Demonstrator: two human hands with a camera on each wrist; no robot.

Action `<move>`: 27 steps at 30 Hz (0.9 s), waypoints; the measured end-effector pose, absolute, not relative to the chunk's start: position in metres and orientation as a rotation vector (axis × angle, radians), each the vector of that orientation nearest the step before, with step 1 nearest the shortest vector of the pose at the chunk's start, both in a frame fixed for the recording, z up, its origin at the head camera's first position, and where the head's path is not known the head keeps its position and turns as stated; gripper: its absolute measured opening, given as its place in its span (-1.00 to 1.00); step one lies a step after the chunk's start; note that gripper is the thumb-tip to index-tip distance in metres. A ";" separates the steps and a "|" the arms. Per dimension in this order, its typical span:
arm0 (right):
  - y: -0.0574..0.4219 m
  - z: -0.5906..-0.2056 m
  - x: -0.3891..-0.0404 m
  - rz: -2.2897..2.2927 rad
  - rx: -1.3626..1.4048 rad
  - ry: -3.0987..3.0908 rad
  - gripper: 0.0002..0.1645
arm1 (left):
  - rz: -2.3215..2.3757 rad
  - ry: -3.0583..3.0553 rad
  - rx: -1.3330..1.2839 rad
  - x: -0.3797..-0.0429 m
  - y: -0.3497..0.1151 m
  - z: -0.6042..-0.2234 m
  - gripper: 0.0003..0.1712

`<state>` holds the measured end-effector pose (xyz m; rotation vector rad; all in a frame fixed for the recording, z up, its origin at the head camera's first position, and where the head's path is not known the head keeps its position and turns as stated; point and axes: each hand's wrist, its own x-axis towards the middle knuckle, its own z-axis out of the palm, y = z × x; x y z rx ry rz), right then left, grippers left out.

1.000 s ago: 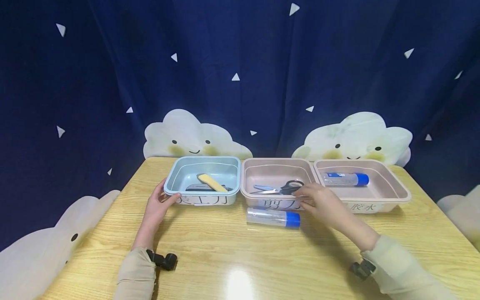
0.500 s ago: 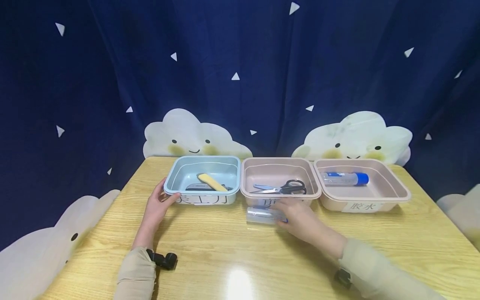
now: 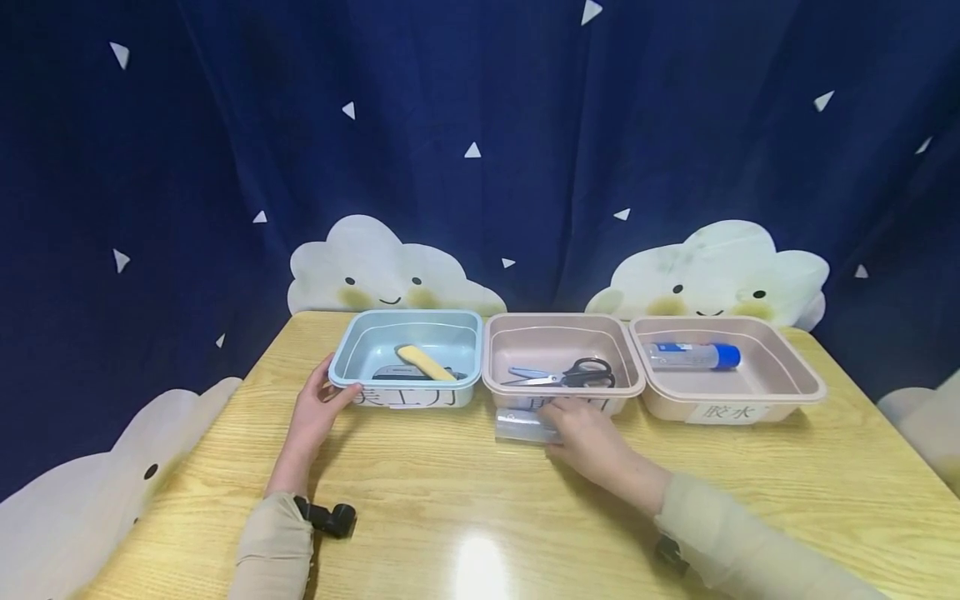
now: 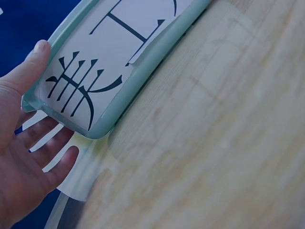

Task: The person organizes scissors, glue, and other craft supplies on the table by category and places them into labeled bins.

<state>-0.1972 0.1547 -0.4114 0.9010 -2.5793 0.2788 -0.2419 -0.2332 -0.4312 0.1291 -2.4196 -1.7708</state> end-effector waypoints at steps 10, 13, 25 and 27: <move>0.154 -0.413 -0.193 0.283 0.927 -2.601 -0.48 | -1.777 -2.412 0.139 -0.241 -0.232 -0.431 -0.05; 0.157 -0.411 -0.189 0.296 0.980 -2.622 -0.48 | -1.776 -2.417 0.145 -0.241 -0.233 -0.431 -0.04; 0.179 -0.393 -0.174 0.280 1.092 -2.521 -0.38 | -1.766 -2.421 0.140 -0.241 -0.233 -0.430 -0.04; 0.183 -0.388 -0.172 0.273 1.094 -2.512 -0.38 | -1.761 -2.426 0.135 -0.242 -0.233 -0.430 -0.03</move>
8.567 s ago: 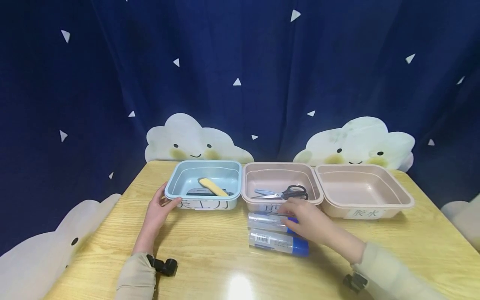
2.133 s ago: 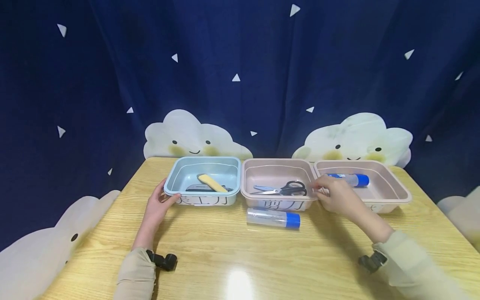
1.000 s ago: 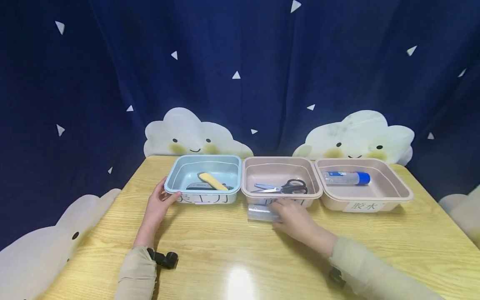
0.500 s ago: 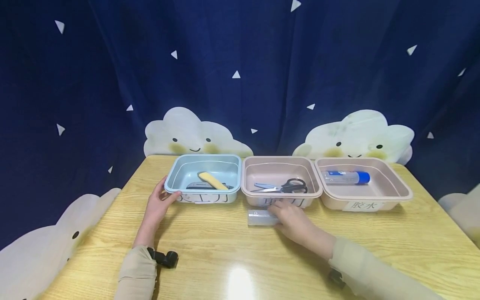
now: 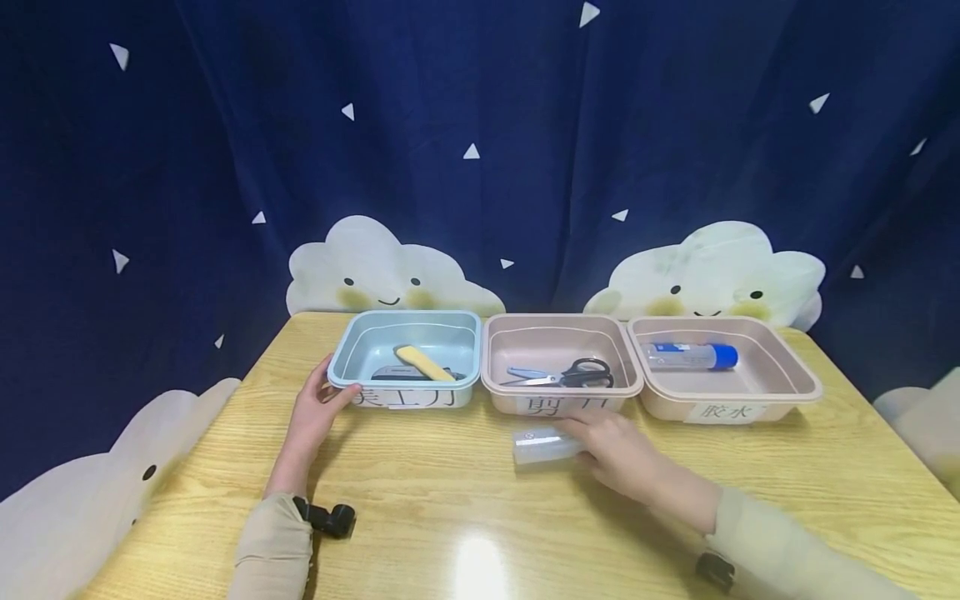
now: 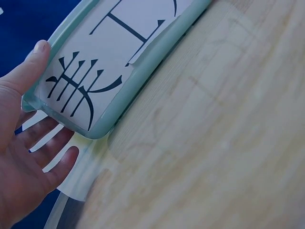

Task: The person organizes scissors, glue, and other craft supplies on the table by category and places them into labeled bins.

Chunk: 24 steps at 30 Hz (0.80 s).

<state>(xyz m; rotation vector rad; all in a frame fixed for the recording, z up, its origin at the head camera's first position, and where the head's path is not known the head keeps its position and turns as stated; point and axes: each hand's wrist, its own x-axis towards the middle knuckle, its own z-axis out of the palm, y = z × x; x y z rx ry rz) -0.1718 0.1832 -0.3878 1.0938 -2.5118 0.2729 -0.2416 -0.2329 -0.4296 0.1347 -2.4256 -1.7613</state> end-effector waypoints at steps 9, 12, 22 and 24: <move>0.205 -0.361 -0.164 0.211 1.070 -2.387 -0.38 | -1.788 -2.418 0.128 -0.241 -0.233 -0.429 -0.05; 0.216 -0.350 -0.166 0.167 1.028 -2.380 -0.37 | -1.790 -2.417 0.131 -0.241 -0.233 -0.430 -0.05; 0.252 -0.325 -0.176 0.172 0.933 -2.413 -0.45 | -1.782 -2.427 0.152 -0.241 -0.233 -0.430 -0.04; 0.257 -0.322 -0.179 0.181 0.913 -2.433 -0.47 | -1.783 -2.425 0.149 -0.241 -0.233 -0.430 -0.04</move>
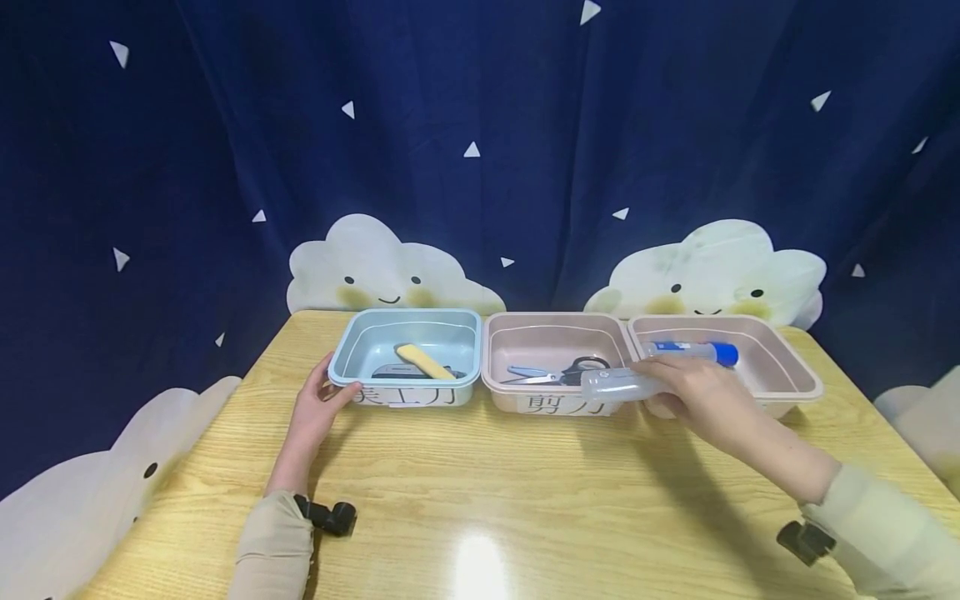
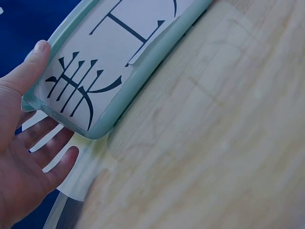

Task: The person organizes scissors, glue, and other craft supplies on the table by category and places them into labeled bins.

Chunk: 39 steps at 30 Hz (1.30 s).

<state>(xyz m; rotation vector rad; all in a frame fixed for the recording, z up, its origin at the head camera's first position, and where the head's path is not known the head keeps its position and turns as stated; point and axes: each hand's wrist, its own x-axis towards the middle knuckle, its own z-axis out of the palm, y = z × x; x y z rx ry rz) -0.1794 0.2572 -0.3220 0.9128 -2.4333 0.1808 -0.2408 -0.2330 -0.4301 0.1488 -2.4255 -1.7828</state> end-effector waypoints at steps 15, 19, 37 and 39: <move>0.305 -0.323 -0.211 0.197 0.867 -2.423 -0.48 | -1.765 -2.422 0.137 -0.242 -0.233 -0.431 -0.05; 0.318 -0.321 -0.218 0.148 0.804 -2.472 -0.48 | -1.763 -2.424 0.146 -0.241 -0.233 -0.432 -0.04; 0.351 -0.329 -0.235 0.290 0.489 -2.791 -0.50 | -1.744 -2.432 0.142 -0.242 -0.233 -0.431 -0.03; 0.353 -0.331 -0.237 0.288 0.469 -2.821 -0.50 | -1.744 -2.435 0.147 -0.243 -0.234 -0.433 -0.02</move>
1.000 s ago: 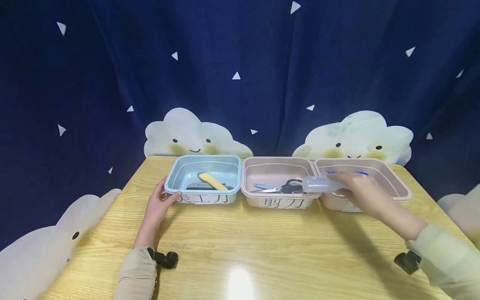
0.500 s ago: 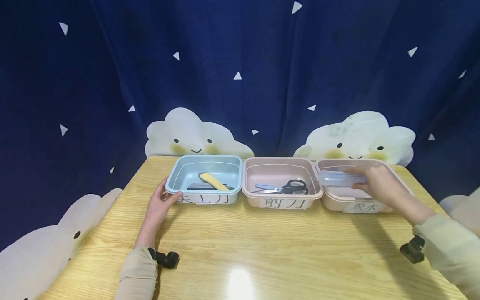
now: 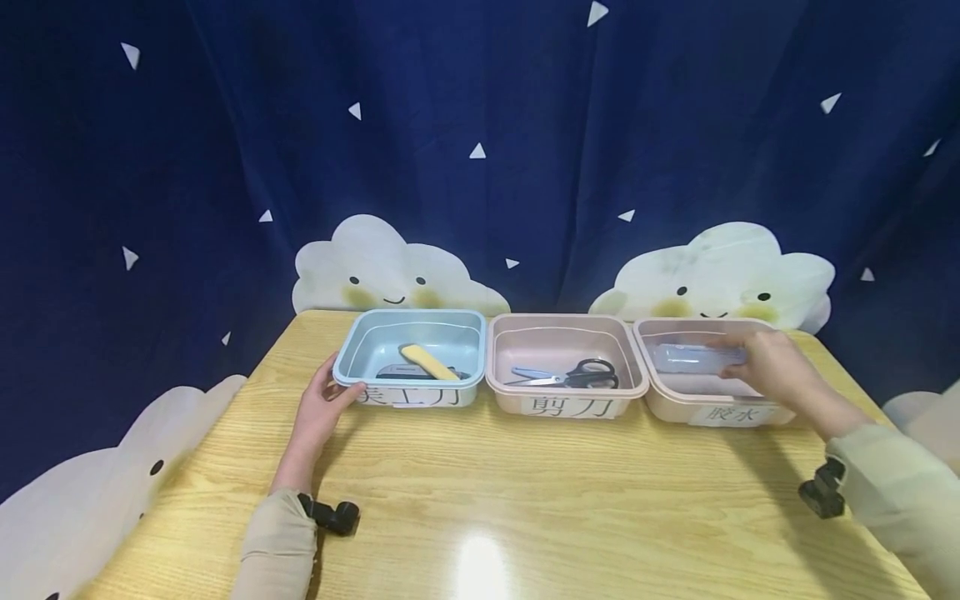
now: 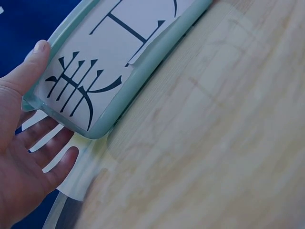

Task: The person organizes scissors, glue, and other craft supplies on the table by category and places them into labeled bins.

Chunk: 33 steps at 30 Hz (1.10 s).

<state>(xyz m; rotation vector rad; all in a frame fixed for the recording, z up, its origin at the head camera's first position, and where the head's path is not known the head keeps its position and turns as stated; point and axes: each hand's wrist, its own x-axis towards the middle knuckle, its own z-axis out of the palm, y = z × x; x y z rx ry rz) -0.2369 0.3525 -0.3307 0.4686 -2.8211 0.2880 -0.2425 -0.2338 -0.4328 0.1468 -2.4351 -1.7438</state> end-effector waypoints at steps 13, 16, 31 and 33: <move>0.369 -0.356 -0.257 0.240 0.580 -2.814 -0.58 | -1.740 -2.432 0.146 -0.242 -0.234 -0.433 -0.04; 0.371 -0.361 -0.260 0.241 0.568 -2.857 -0.59 | -1.752 -2.434 0.151 -0.240 -0.233 -0.431 -0.05; 0.369 -0.377 -0.270 0.374 0.543 -3.000 -0.55 | -1.735 -2.463 0.117 -0.242 -0.236 -0.432 -0.02; 0.368 -0.378 -0.271 0.386 0.539 -3.006 -0.59 | -1.721 -2.492 0.095 -0.242 -0.238 -0.430 -0.01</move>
